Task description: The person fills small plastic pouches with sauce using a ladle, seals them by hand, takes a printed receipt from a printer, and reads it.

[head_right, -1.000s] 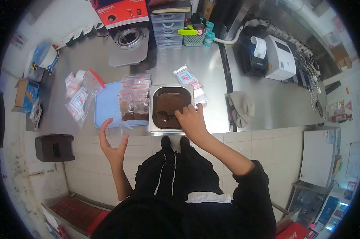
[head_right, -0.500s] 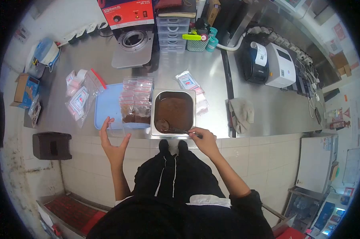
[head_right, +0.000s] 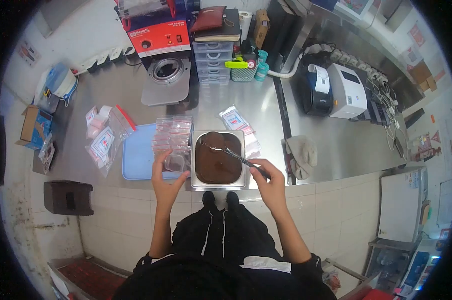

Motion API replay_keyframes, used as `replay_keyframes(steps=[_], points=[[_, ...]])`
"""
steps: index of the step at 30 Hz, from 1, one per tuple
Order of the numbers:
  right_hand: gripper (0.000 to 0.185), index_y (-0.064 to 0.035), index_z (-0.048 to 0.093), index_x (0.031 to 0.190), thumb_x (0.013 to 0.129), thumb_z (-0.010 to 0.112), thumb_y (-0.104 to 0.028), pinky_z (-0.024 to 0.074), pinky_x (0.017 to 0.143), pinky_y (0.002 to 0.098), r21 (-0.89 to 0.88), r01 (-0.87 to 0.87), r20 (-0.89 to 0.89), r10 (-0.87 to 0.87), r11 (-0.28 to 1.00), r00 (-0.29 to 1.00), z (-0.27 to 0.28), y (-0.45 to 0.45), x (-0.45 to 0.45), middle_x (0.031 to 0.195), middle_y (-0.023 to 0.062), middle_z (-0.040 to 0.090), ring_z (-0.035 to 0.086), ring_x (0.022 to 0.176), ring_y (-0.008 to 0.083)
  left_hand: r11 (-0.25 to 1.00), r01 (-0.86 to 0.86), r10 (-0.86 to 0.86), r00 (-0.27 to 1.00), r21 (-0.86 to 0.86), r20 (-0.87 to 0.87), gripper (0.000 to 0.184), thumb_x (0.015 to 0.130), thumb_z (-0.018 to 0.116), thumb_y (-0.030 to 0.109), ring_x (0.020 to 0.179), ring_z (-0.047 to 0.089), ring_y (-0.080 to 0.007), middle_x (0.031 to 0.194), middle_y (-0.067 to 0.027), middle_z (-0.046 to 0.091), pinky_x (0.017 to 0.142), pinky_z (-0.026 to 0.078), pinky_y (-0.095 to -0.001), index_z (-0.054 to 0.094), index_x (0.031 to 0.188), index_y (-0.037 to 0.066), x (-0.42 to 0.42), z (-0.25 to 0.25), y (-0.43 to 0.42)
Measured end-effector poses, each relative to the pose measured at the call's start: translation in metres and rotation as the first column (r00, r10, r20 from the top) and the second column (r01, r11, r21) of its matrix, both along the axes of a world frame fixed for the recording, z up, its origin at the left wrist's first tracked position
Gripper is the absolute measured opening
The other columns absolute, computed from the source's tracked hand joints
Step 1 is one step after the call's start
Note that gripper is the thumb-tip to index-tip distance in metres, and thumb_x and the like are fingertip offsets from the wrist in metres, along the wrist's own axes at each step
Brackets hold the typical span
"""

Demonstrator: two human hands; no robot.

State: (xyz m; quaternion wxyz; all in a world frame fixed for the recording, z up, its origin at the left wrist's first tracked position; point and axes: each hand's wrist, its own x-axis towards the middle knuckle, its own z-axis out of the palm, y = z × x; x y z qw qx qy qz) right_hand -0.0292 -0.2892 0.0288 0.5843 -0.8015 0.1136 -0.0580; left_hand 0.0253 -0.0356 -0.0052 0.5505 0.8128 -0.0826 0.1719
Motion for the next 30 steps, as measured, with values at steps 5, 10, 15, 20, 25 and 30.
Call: replay_keyframes(steps=[5,10,15,20,25,30], points=[[0.018,-0.0049,0.064,0.099,0.082,0.062,-0.01,0.0347,0.053,0.0226,-0.029,0.115,-0.094,-0.118,0.993,0.989,-0.071,0.003,-0.017,0.061,0.0,0.052,0.044,0.058,0.0065,0.986,0.01,-0.02,0.998,0.169,0.061,0.062,0.058,0.082,0.024,0.106,0.048,-0.0253,0.109,-0.0061,0.058,0.091,0.034,-0.039,0.056,0.112,0.009,0.006,0.0,-0.009],[0.017,-0.0073,0.065,0.097,0.081,0.063,-0.011,0.0334,0.051,0.024,-0.143,0.154,-0.145,-0.174,0.978,0.974,-0.074,-0.003,-0.018,0.058,0.001,0.05,0.043,0.055,0.0074,0.979,0.026,-0.032,0.999,0.203,0.028,0.062,0.058,0.082,0.025,0.103,0.049,-0.025,0.108,-0.0056,0.059,0.09,0.035,-0.0386,0.057,0.112,0.01,0.012,-0.002,-0.015],[0.016,-0.0065,0.065,0.097,0.081,0.063,-0.01,0.0313,0.049,0.0237,-0.09,0.138,-0.088,-0.146,0.986,0.985,-0.058,-0.009,-0.004,0.057,-0.0012,0.049,0.04,0.054,0.0064,0.99,0.057,-0.062,0.997,0.133,0.038,0.061,0.057,0.082,0.023,0.103,0.049,-0.0251,0.109,-0.006,0.059,0.091,0.035,-0.0384,0.057,0.111,0.009,0.022,-0.003,-0.025],[0.016,-0.0071,0.066,0.097,0.081,0.062,-0.009,0.0303,0.049,0.0225,-0.036,0.132,-0.116,-0.135,0.991,0.984,-0.066,-0.009,-0.005,0.056,-0.0029,0.047,0.039,0.054,0.0052,0.993,0.028,-0.027,1.0,0.116,-0.007,0.058,0.058,0.081,0.019,0.103,0.049,-0.0256,0.11,-0.0061,0.059,0.09,0.036,-0.0377,0.058,0.11,0.009,0.021,-0.006,-0.022],[0.016,-0.0047,0.065,0.097,0.082,0.061,-0.008,0.0308,0.05,0.0212,0.012,0.108,-0.052,-0.107,0.994,0.993,-0.043,-0.01,0.0,0.059,-0.0026,0.049,0.041,0.056,0.0045,0.988,0.017,-0.02,1.0,0.154,0.015,0.057,0.059,0.081,0.018,0.101,0.049,-0.0249,0.108,-0.0065,0.059,0.088,0.037,-0.0368,0.058,0.11,0.008,0.021,-0.001,-0.022],[0.017,-0.004,0.064,0.098,0.082,0.061,-0.007,0.0309,0.051,0.0212,0.083,0.141,-0.003,-0.141,0.987,0.99,-0.049,-0.005,-0.004,0.06,-0.0034,0.048,0.04,0.056,0.004,0.998,0.038,-0.038,0.999,0.051,0.007,0.057,0.059,0.081,0.016,0.09,0.051,-0.0205,0.104,-0.0059,0.06,0.079,0.041,-0.0319,0.058,0.111,0.008,0.026,-0.011,-0.025]])
